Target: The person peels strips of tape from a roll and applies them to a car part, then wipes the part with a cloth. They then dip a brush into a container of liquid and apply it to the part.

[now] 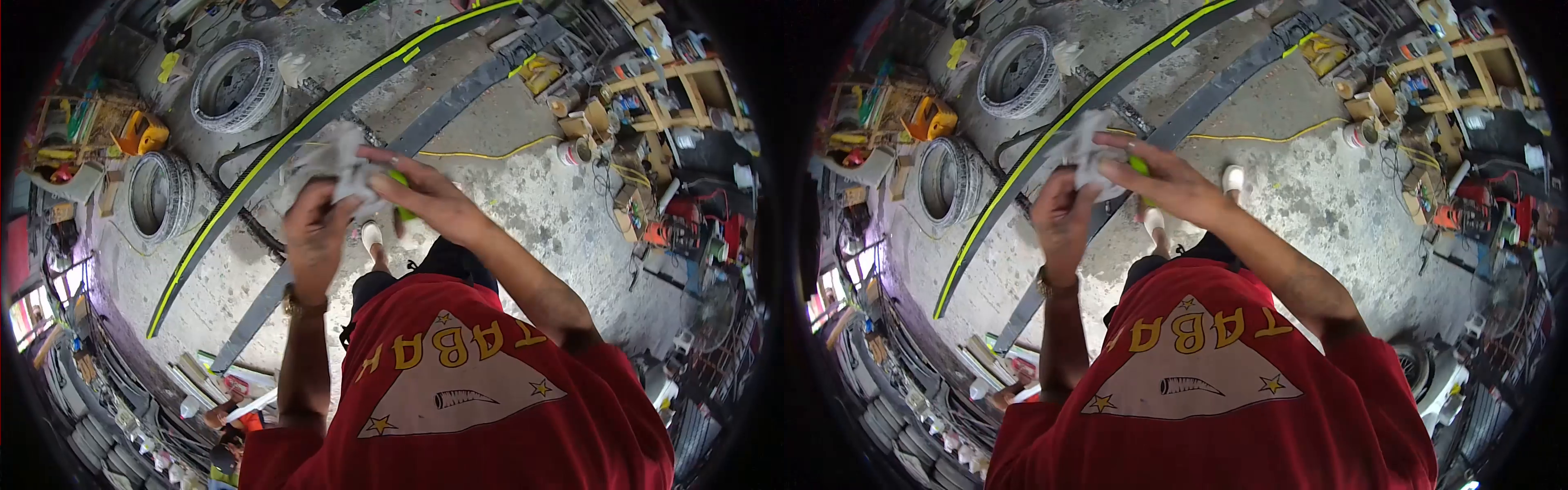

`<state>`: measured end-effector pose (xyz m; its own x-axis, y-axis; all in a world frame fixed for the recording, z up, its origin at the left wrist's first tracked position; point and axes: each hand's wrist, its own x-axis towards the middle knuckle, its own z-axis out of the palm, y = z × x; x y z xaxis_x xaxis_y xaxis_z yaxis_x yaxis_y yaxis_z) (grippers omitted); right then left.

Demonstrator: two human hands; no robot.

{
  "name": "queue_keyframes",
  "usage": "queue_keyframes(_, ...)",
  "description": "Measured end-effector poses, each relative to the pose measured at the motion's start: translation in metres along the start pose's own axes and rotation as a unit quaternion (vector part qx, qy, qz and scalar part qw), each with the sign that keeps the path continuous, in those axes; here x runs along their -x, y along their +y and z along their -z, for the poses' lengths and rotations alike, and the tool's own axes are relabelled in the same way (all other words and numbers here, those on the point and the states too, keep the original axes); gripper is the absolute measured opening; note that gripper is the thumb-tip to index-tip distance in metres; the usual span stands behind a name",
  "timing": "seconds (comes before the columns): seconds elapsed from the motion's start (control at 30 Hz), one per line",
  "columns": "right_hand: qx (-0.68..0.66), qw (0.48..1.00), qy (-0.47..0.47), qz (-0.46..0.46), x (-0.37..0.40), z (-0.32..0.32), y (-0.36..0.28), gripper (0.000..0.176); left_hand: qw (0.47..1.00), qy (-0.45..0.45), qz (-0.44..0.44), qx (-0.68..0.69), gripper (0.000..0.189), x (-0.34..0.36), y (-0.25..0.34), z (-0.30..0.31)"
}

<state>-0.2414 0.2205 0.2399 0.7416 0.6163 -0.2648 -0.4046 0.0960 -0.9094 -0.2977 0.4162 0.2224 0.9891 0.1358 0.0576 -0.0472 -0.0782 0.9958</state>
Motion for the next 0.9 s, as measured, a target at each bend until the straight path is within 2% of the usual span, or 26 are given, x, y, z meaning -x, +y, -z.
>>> queue_keyframes(0.03, 0.011, 1.0, 0.023, 0.01, -0.015, 0.01, 0.0, 0.063, 0.999, 0.017, -0.036, -0.012, 0.018, -0.014, -0.006, -0.027)
queue_keyframes(0.07, 0.022, 0.998, 0.047, 0.018, -0.025, 0.022, -0.002, 0.061, 0.999, 0.026, -0.032, -0.016, 0.018, -0.025, -0.004, -0.048)
queue_keyframes(0.1, -0.02, 0.997, 0.07, 0.03, -0.032, 0.036, -0.012, 0.054, 0.984, 0.073, -0.105, -0.124, 0.019, -0.04, 0.01, -0.069)
queue_keyframes(0.13, -0.023, 0.997, 0.067, 0.026, -0.038, 0.048, -0.023, 0.054, 0.95, 0.115, -0.176, -0.23, 0.021, -0.056, 0.016, -0.092)
queue_keyframes(0.2, -0.004, 0.981, 0.157, 0.112, -0.047, 0.067, -0.036, 0.051, 0.948, 0.136, -0.185, -0.222, 0.022, -0.084, 0.006, -0.135)
queue_keyframes(0.23, -0.005, 0.967, 0.154, 0.201, -0.065, 0.082, -0.031, 0.048, 0.944, 0.157, -0.2, -0.21, 0.023, -0.092, 0.002, -0.152)
queue_keyframes(0.27, -0.012, 0.968, 0.158, 0.196, -0.072, 0.098, -0.028, 0.048, 0.946, 0.15, -0.195, -0.214, 0.023, -0.097, 0.0, -0.161)
queue_keyframes(0.33, 0.038, 0.98, 0.119, 0.152, -0.084, 0.124, -0.036, 0.038, 0.91, 0.154, -0.193, -0.334, 0.021, -0.112, -0.003, -0.166)
queue_keyframes(0.4, 0.078, 0.98, 0.098, 0.151, -0.092, 0.134, -0.041, 0.035, 0.901, 0.173, -0.187, -0.351, 0.015, -0.113, 0.004, -0.166)
queue_keyframes(0.47, 0.017, 0.994, 0.093, 0.055, -0.1, 0.126, -0.044, 0.042, 0.917, 0.222, -0.081, -0.322, 0.015, -0.109, 0.015, -0.161)
queue_keyframes(0.5, -0.029, 0.996, 0.082, -0.007, -0.101, 0.12, -0.051, 0.045, 0.889, 0.239, -0.131, -0.368, 0.017, -0.106, 0.015, -0.15)
queue_keyframes(0.53, -0.03, 0.997, 0.07, -0.006, -0.103, 0.112, -0.051, 0.045, 0.884, 0.248, -0.131, -0.374, 0.017, -0.1, 0.015, -0.143)
queue_keyframes(0.6, 0.043, 0.994, 0.024, 0.093, -0.106, 0.092, -0.044, 0.04, 0.934, 0.335, -0.027, -0.118, 0.019, -0.084, 0.017, -0.133)
queue_keyframes(0.63, 0.011, 0.982, 0.018, 0.186, -0.111, 0.07, -0.034, 0.041, 0.92, 0.354, -0.023, -0.168, 0.031, -0.078, 0.03, -0.133)
queue_keyframes(0.67, 0.011, 0.983, 0.003, 0.184, -0.111, 0.052, -0.023, 0.041, 0.891, 0.353, -0.068, -0.279, 0.04, -0.071, 0.021, -0.123)
queue_keyframes(0.73, 0.017, 0.988, -0.022, 0.154, -0.101, 0.015, -0.014, 0.042, 0.875, 0.354, -0.115, -0.309, 0.042, -0.047, 0.005, -0.12)
queue_keyframes(0.77, 0.018, 0.996, -0.045, 0.08, -0.101, 0.001, -0.011, 0.042, 0.877, 0.345, -0.097, -0.32, 0.042, -0.028, 0.003, -0.112)
queue_keyframes(0.8, 0.08, 0.985, -0.037, 0.15, -0.108, -0.009, 0.003, 0.047, 0.88, 0.337, -0.078, -0.327, 0.041, -0.008, 0.002, -0.106)
queue_keyframes(0.87, 0.169, 0.974, -0.017, 0.147, -0.107, -0.024, 0.012, 0.049, 0.865, 0.34, -0.069, -0.363, 0.038, 0.037, 0.017, -0.097)
queue_keyframes(0.9, 0.093, 0.988, -0.064, 0.104, -0.112, -0.034, 0.025, 0.052, 0.891, 0.309, -0.051, -0.328, 0.037, 0.061, 0.022, -0.091)
